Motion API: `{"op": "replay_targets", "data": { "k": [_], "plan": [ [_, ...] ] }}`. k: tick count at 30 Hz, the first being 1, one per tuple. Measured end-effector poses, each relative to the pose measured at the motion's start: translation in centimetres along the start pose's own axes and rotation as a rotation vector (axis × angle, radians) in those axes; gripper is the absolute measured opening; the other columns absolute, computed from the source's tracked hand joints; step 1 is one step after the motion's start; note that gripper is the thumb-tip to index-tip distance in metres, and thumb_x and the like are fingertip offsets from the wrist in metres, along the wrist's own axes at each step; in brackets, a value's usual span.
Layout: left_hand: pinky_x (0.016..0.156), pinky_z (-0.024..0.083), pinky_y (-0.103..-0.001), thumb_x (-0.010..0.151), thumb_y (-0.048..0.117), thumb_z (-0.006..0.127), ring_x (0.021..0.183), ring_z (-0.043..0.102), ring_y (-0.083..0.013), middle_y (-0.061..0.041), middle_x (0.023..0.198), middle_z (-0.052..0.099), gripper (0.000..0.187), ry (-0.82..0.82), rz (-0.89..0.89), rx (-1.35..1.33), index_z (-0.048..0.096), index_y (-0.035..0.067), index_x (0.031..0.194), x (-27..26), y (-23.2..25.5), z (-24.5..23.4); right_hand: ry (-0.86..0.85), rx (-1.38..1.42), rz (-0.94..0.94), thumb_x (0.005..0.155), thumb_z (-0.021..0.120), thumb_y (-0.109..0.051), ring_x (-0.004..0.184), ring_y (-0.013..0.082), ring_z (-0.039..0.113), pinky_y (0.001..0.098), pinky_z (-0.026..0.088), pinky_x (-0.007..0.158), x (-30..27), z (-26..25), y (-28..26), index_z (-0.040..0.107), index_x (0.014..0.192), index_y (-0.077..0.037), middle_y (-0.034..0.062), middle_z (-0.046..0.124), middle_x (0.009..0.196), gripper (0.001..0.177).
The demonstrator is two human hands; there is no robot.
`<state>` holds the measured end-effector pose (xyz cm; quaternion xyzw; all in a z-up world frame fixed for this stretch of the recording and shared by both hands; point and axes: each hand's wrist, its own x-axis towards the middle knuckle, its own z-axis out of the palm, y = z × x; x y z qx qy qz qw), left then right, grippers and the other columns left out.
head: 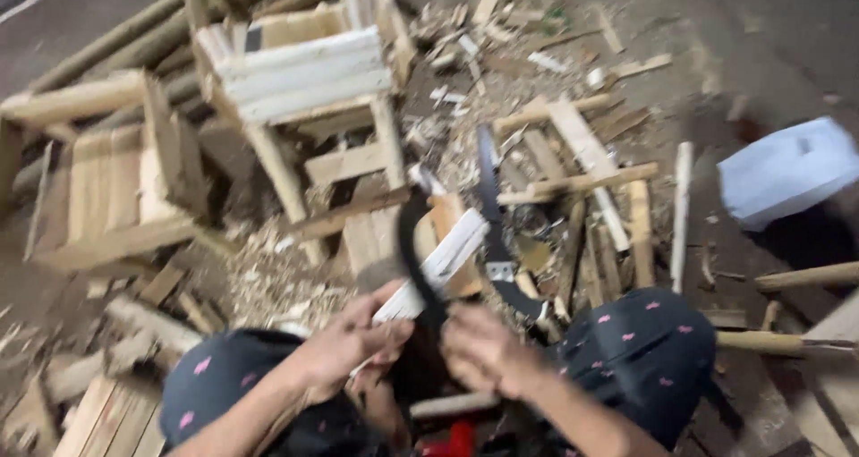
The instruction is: Shaving a piece of wood with a billhook to shape it for furniture construction.
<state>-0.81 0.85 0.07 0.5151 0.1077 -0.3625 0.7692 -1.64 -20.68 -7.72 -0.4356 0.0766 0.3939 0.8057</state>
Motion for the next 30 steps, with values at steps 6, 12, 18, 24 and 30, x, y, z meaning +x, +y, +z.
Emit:
{"op": "replay_targets", "data": {
  "k": [6,12,18,24,30],
  "plan": [
    [0.033,0.032,-0.015,0.088,0.011,0.054,0.043,0.036,-0.0053,0.005,0.057,0.039,0.057,-0.178,0.012,0.051,0.038,0.012,0.143,-1.1,1.3,0.2,-0.305,-0.131,-0.185,0.101,0.043,-0.016,0.030,0.0083,0.031,0.0226,0.025,0.024,-0.2,1.1,-1.4,0.048,0.087,0.001,0.0002,0.045,0.050,0.023],
    [0.018,0.034,-0.020,0.083,0.000,0.054,0.029,0.035,-0.0070,-0.003,0.048,0.036,0.044,-0.022,0.069,0.046,0.053,0.002,0.128,-1.9,0.7,0.4,0.092,-0.029,-0.269,0.098,0.043,-0.026,0.018,0.0109,0.031,0.0211,0.029,0.016,1.7,-3.7,-2.6,0.048,0.082,-0.010,0.0030,0.029,0.038,0.023],
    [0.018,0.031,-0.020,0.085,0.002,0.056,0.025,0.034,-0.0077,-0.004,0.045,0.034,0.041,-0.056,0.106,-0.019,0.054,0.004,0.125,-0.9,1.4,0.9,-0.137,-0.146,-0.169,0.096,0.048,-0.017,0.018,0.0146,0.034,0.0241,0.031,0.017,0.2,2.2,-0.3,0.050,0.081,0.003,0.0100,0.036,0.035,0.025],
    [0.018,0.033,-0.020,0.084,0.003,0.055,0.025,0.035,-0.0075,-0.004,0.045,0.036,0.053,-0.078,0.067,0.023,0.047,0.004,0.135,-2.1,0.9,0.3,0.052,-0.054,-0.324,0.098,0.044,-0.025,0.019,0.0098,0.031,0.0208,0.027,0.016,1.3,-2.9,-4.5,0.047,0.077,-0.005,0.0017,0.029,0.039,0.029],
    [0.018,0.032,-0.020,0.085,0.003,0.056,0.023,0.035,-0.0087,-0.005,0.045,0.036,0.055,-0.073,0.080,-0.018,0.043,0.003,0.138,-1.7,0.0,-0.2,0.010,0.024,-0.212,0.095,0.050,-0.018,0.020,0.0116,0.026,0.0234,0.024,0.016,1.5,-2.2,-0.1,0.048,0.076,-0.005,0.0051,0.028,0.038,0.023]
  ]
}}
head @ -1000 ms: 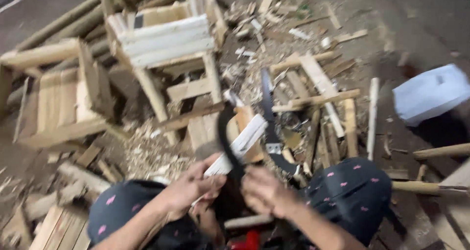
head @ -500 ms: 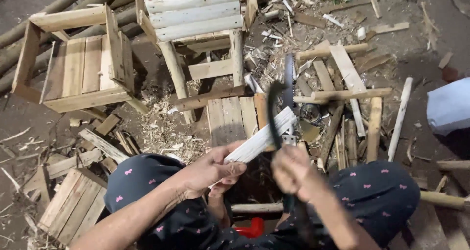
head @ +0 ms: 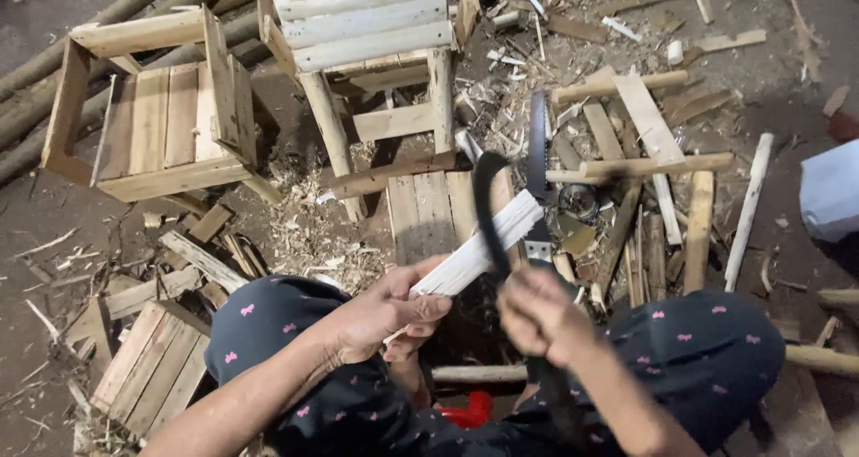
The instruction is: Shaving a piece of wood with a billhook to shape it for furniture construction.
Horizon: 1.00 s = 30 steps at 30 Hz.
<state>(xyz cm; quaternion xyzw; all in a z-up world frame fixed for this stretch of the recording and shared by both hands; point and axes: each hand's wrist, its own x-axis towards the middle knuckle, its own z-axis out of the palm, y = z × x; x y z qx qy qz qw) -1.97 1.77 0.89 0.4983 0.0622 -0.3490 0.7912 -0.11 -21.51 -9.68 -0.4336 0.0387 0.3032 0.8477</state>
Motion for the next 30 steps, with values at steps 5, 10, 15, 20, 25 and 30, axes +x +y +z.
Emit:
{"op": "replay_targets", "data": {
  "k": [5,10,15,20,25,30],
  "plan": [
    [0.019,0.036,-0.021,0.085,0.010,0.055,0.027,0.041,-0.0096,-0.007,0.045,0.040,0.051,0.043,0.000,0.061,0.047,0.000,0.134,-0.2,0.6,0.0,0.094,-0.132,-0.159,0.098,0.044,-0.030,0.024,0.0057,0.027,0.0173,0.025,0.019,0.7,-3.0,-5.5,0.046,0.076,-0.011,-0.0020,0.026,0.043,0.030],
    [0.019,0.038,-0.024,0.093,0.024,0.047,0.024,0.047,-0.0169,-0.015,0.046,0.046,0.037,0.098,0.043,-0.080,0.057,0.001,0.120,0.7,-0.3,-0.6,-0.063,-0.099,-0.152,0.099,0.042,-0.028,0.021,0.0078,0.028,0.0187,0.026,0.018,-0.7,0.0,-4.5,0.046,0.069,-0.006,-0.0005,0.027,0.041,0.037],
    [0.025,0.047,-0.025,0.094,0.020,0.045,0.030,0.055,-0.0210,-0.015,0.044,0.049,0.044,0.107,0.113,-0.055,0.047,-0.004,0.131,1.4,-0.4,-0.3,-0.143,-0.046,-0.111,0.098,0.043,-0.025,0.019,0.0110,0.030,0.0213,0.030,0.017,-0.9,-0.7,-1.3,0.047,0.067,-0.001,0.0032,0.029,0.037,0.040],
    [0.030,0.040,-0.021,0.095,0.020,0.042,0.036,0.047,-0.0125,-0.007,0.052,0.050,0.051,0.017,-0.047,-0.184,0.034,0.012,0.145,1.4,0.2,0.3,-0.444,0.024,-0.011,0.101,0.038,-0.011,0.035,0.0103,0.034,0.0221,0.028,0.026,-1.5,2.3,-1.4,0.047,0.092,-0.001,0.0011,0.043,0.055,0.016],
    [0.027,0.031,-0.021,0.101,0.023,0.035,0.036,0.041,-0.0132,-0.008,0.052,0.049,0.027,0.207,-0.185,-0.116,0.054,0.010,0.115,2.7,-0.5,0.5,-0.514,-0.012,0.092,0.100,0.043,-0.020,0.036,0.0091,0.037,0.0228,0.033,0.028,-2.2,3.8,-0.7,0.048,0.115,0.005,0.0006,0.044,0.056,0.029],
    [0.025,0.028,-0.018,0.100,0.024,0.039,0.030,0.038,-0.0093,-0.005,0.048,0.046,0.026,0.039,-0.049,-0.209,0.056,0.006,0.108,2.2,-0.7,0.6,-0.564,0.057,0.044,0.101,0.042,-0.016,0.035,0.0105,0.036,0.0233,0.031,0.027,-1.2,2.5,-0.8,0.052,0.089,-0.001,0.0009,0.044,0.054,0.021]
  ]
}}
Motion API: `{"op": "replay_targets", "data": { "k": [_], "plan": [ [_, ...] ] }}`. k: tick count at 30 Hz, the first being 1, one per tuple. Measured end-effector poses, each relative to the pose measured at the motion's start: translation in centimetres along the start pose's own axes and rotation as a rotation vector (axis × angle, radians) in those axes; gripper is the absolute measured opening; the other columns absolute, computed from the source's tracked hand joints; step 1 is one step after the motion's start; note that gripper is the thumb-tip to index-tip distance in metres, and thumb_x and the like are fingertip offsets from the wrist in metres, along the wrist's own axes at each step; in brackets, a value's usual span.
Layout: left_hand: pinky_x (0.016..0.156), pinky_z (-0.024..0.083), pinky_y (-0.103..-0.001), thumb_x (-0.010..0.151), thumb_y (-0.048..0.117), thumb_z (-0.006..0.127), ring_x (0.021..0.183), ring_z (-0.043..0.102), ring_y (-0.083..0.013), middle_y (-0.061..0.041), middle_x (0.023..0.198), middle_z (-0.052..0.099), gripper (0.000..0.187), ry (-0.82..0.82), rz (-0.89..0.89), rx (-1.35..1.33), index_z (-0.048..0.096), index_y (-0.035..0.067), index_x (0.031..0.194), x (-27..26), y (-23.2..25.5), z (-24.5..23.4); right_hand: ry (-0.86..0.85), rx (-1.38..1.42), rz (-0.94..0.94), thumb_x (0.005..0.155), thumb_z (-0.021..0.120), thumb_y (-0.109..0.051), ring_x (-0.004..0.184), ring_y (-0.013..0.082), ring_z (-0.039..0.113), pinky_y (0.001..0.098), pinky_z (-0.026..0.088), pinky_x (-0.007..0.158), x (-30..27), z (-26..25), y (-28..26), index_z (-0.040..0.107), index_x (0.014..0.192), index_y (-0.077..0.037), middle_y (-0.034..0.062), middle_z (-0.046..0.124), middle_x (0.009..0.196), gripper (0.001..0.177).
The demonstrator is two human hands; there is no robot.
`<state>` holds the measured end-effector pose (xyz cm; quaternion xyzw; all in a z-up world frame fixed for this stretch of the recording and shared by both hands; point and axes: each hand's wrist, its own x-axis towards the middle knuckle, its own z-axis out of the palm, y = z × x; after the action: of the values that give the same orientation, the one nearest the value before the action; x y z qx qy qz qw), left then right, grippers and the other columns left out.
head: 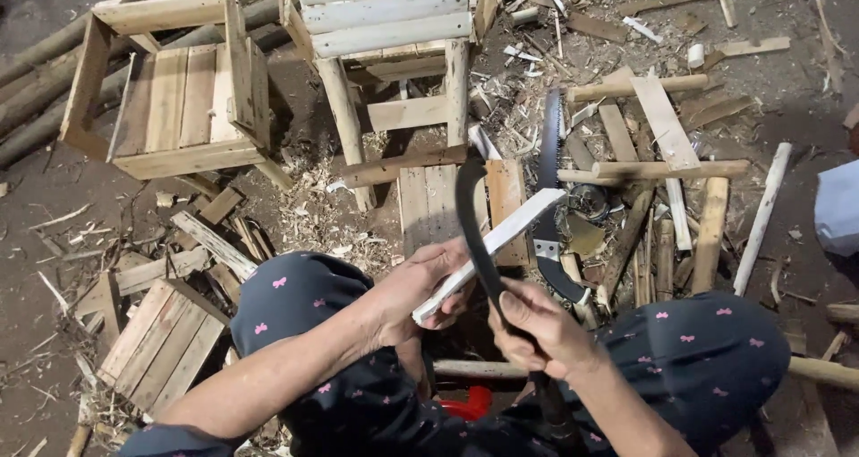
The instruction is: Shaving a piece of wood with a billhook to shape it for furniture construction.
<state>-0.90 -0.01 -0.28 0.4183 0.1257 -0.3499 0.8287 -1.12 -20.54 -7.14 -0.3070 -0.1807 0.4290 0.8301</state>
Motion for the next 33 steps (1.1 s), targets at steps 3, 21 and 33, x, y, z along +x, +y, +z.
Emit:
{"op": "replay_targets", "data": {
  "k": [3,21,33],
  "plan": [
    [0.025,0.031,-0.017,0.097,0.025,0.041,0.033,0.043,-0.0081,-0.003,0.049,0.048,0.039,0.015,-0.061,-0.038,0.049,0.009,0.131,-0.5,0.3,-0.3,0.041,0.042,0.004,0.101,0.040,-0.008,0.033,0.0106,0.034,0.0226,0.028,0.025,0.3,-0.5,-0.5,0.049,0.082,0.000,0.0026,0.042,0.052,0.022],
    [0.020,0.035,-0.018,0.093,0.018,0.046,0.019,0.040,-0.0150,-0.012,0.035,0.039,0.046,0.065,0.076,0.055,0.047,-0.001,0.134,-1.1,-0.2,-0.3,0.566,-0.259,-0.125,0.100,0.041,-0.028,0.023,0.0060,0.033,0.0179,0.027,0.019,-1.3,-4.7,-4.1,0.049,0.081,-0.008,-0.0027,0.035,0.042,0.029],
    [0.018,0.037,-0.017,0.093,0.020,0.045,0.020,0.042,-0.0141,-0.013,0.036,0.043,0.047,0.070,0.105,0.221,0.045,0.001,0.136,-0.8,0.0,0.1,0.503,-0.113,-0.159,0.099,0.042,-0.027,0.019,0.0079,0.029,0.0201,0.026,0.015,-0.8,-3.8,-2.7,0.047,0.071,-0.006,0.0001,0.028,0.039,0.035]
  ]
}}
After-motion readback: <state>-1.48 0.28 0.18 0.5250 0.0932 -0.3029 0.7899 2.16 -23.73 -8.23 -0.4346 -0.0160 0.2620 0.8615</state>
